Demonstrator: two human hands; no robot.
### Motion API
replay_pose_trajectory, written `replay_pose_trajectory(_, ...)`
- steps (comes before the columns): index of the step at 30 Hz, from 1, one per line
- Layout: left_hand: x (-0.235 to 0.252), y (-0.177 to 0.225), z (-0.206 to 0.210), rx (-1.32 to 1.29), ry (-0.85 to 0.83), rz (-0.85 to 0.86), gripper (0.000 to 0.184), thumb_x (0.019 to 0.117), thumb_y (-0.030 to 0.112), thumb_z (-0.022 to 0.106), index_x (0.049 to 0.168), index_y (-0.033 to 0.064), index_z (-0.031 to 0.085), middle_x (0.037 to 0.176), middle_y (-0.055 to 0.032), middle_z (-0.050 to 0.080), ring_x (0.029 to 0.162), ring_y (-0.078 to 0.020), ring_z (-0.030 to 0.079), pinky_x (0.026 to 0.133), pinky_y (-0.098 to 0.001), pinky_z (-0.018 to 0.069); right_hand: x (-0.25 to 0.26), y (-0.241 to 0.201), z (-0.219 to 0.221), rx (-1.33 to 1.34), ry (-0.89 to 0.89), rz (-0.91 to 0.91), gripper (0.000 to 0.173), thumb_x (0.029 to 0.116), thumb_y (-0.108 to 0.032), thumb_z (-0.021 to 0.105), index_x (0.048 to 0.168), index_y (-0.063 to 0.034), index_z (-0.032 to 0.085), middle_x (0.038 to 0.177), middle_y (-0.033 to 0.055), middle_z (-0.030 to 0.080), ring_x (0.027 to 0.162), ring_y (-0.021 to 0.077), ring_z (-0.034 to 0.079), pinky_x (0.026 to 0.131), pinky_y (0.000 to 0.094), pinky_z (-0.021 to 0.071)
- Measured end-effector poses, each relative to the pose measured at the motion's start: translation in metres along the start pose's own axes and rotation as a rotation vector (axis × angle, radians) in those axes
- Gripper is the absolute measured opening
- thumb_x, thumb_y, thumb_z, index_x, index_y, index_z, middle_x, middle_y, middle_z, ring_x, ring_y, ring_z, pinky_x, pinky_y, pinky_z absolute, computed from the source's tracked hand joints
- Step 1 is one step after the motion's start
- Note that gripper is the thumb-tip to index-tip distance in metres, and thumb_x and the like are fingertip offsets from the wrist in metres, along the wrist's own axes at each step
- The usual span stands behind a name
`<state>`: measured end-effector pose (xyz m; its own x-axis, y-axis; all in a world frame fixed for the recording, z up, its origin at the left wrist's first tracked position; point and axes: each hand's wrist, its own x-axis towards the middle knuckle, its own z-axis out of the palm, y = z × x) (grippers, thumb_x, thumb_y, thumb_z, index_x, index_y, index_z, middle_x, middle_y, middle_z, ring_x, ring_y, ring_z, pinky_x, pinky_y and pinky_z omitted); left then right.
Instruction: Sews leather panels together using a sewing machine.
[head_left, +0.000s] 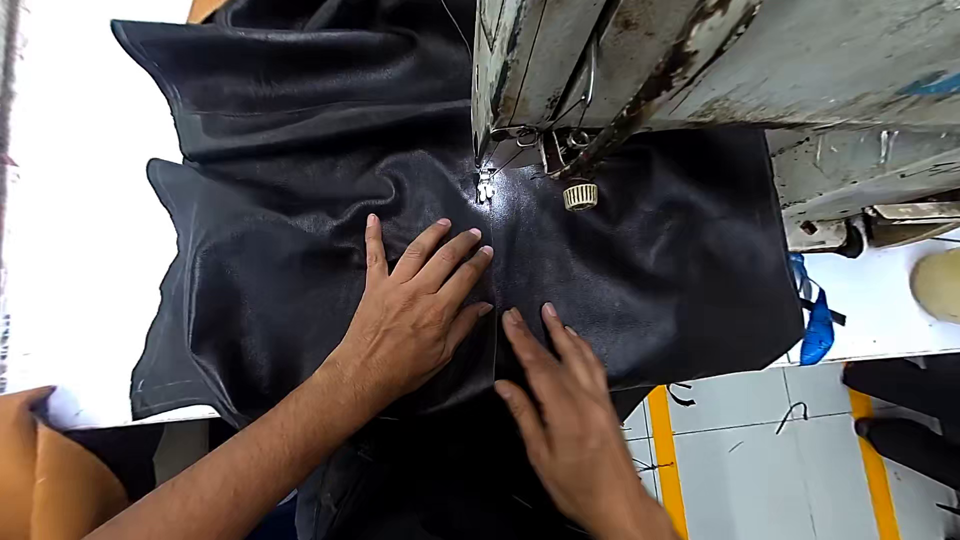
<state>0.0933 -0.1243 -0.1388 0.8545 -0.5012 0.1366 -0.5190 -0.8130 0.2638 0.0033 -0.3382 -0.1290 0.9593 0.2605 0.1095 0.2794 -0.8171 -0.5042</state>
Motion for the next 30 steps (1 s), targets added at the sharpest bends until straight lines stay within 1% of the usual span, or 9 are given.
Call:
replay_pose_trajectory(1, 0.001, -0.001, 0.0, 0.006, -0.003, -0.007, 0.056, 0.1053, 0.053, 0.04, 0.15, 0.024, 0.055, 0.161, -0.0008, 0.046, 0.153, -0.0314, 0.034, 0.114, -0.0823, 0.0095, 0.006, 0.009, -0.009, 0.026, 0.047, -0.007, 0.043, 0.1056, -0.035, 0.055, 0.144, -0.016, 0.06, 0.148, -0.0024, 0.059, 0.145, 0.0205, 0.047, 0.119, 0.0513, 0.0397)
replay_pose_trajectory(2, 0.002, -0.003, 0.0, 0.009, -0.008, -0.013, 0.056, 0.1043, 0.056, 0.04, 0.15, 0.0267, 0.055, 0.161, 0.0006, 0.045, 0.153, -0.0315, 0.033, 0.113, -0.084, 0.0084, 0.014, 0.018, -0.016, 0.009, 0.076, -0.025, 0.042, 0.1041, -0.034, 0.058, 0.141, -0.0143, 0.063, 0.146, 0.0008, 0.061, 0.144, 0.0219, 0.049, 0.119, 0.0524, 0.039)
replay_pose_trajectory(4, 0.003, -0.006, 0.0, 0.008, -0.008, -0.008, 0.057, 0.1027, 0.059, 0.04, 0.149, 0.0295, 0.056, 0.161, 0.0021, 0.045, 0.153, -0.032, 0.034, 0.109, -0.0871, 0.0079, 0.029, 0.032, -0.018, -0.057, 0.033, -0.07, 0.048, 0.1044, -0.039, 0.056, 0.147, -0.0167, 0.059, 0.157, 0.0048, 0.05, 0.153, 0.0291, 0.034, 0.125, 0.061, 0.0223)
replay_pose_trajectory(5, 0.004, -0.007, 0.0, 0.007, -0.011, -0.006, 0.057, 0.1022, 0.06, 0.04, 0.148, 0.03, 0.056, 0.161, 0.0023, 0.045, 0.153, -0.0324, 0.034, 0.108, -0.0878, 0.0078, 0.035, 0.036, -0.015, -0.085, -0.014, -0.084, 0.051, 0.1052, -0.043, 0.052, 0.151, -0.0203, 0.055, 0.162, 0.0052, 0.042, 0.156, 0.0306, 0.027, 0.126, 0.0629, 0.0172)
replay_pose_trajectory(7, 0.006, -0.009, 0.0, 0.012, -0.019, -0.006, 0.058, 0.1018, 0.061, 0.04, 0.148, 0.0306, 0.057, 0.16, 0.0026, 0.046, 0.153, -0.0324, 0.034, 0.107, -0.0885, 0.008, 0.042, 0.04, -0.008, -0.114, -0.059, -0.11, 0.053, 0.1065, -0.046, 0.046, 0.155, -0.0255, 0.05, 0.167, 0.0052, 0.035, 0.157, 0.0317, 0.021, 0.127, 0.0633, 0.0137)
replay_pose_trajectory(14, 0.015, -0.017, -0.002, 0.028, -0.038, -0.011, 0.059, 0.1019, 0.062, 0.038, 0.149, 0.0306, 0.055, 0.161, 0.0041, 0.044, 0.154, -0.0316, 0.032, 0.107, -0.0884, 0.008, 0.053, 0.043, -0.006, -0.131, -0.084, -0.115, 0.054, 0.1074, -0.048, 0.042, 0.157, -0.029, 0.045, 0.169, 0.0045, 0.03, 0.158, 0.031, 0.017, 0.127, 0.0622, 0.012)
replay_pose_trajectory(21, 0.029, -0.027, -0.002, 0.039, -0.018, -0.015, 0.059, 0.1023, 0.063, 0.036, 0.149, 0.0315, 0.055, 0.162, 0.0048, 0.044, 0.153, -0.0327, 0.032, 0.105, -0.0891, 0.0083, 0.073, 0.047, -0.006, -0.152, -0.09, -0.141, 0.054, 0.1081, -0.047, 0.041, 0.159, -0.0282, 0.043, 0.17, 0.0052, 0.028, 0.159, 0.0302, 0.017, 0.127, 0.0615, 0.0106)
replay_pose_trajectory(26, 0.039, -0.037, -0.002, 0.036, -0.005, -0.001, 0.059, 0.1017, 0.065, 0.034, 0.148, 0.0351, 0.055, 0.16, 0.0057, 0.046, 0.152, -0.0335, 0.034, 0.104, -0.0899, 0.0079, 0.084, 0.048, -0.006, -0.16, -0.086, -0.141, 0.054, 0.1082, -0.048, 0.04, 0.159, -0.0288, 0.043, 0.169, 0.0046, 0.029, 0.158, 0.0302, 0.018, 0.127, 0.0619, 0.0117)
replay_pose_trajectory(30, 0.043, -0.043, -0.002, 0.048, 0.005, 0.037, 0.054, 0.103, 0.063, 0.035, 0.147, 0.04, 0.056, 0.16, 0.0021, 0.046, 0.152, -0.0371, 0.034, 0.103, -0.0902, 0.0087, 0.091, 0.05, -0.005, -0.17, -0.098, -0.14, 0.055, 0.1082, -0.049, 0.039, 0.159, -0.0295, 0.042, 0.17, 0.0043, 0.027, 0.159, 0.0306, 0.016, 0.127, 0.0612, 0.0101)
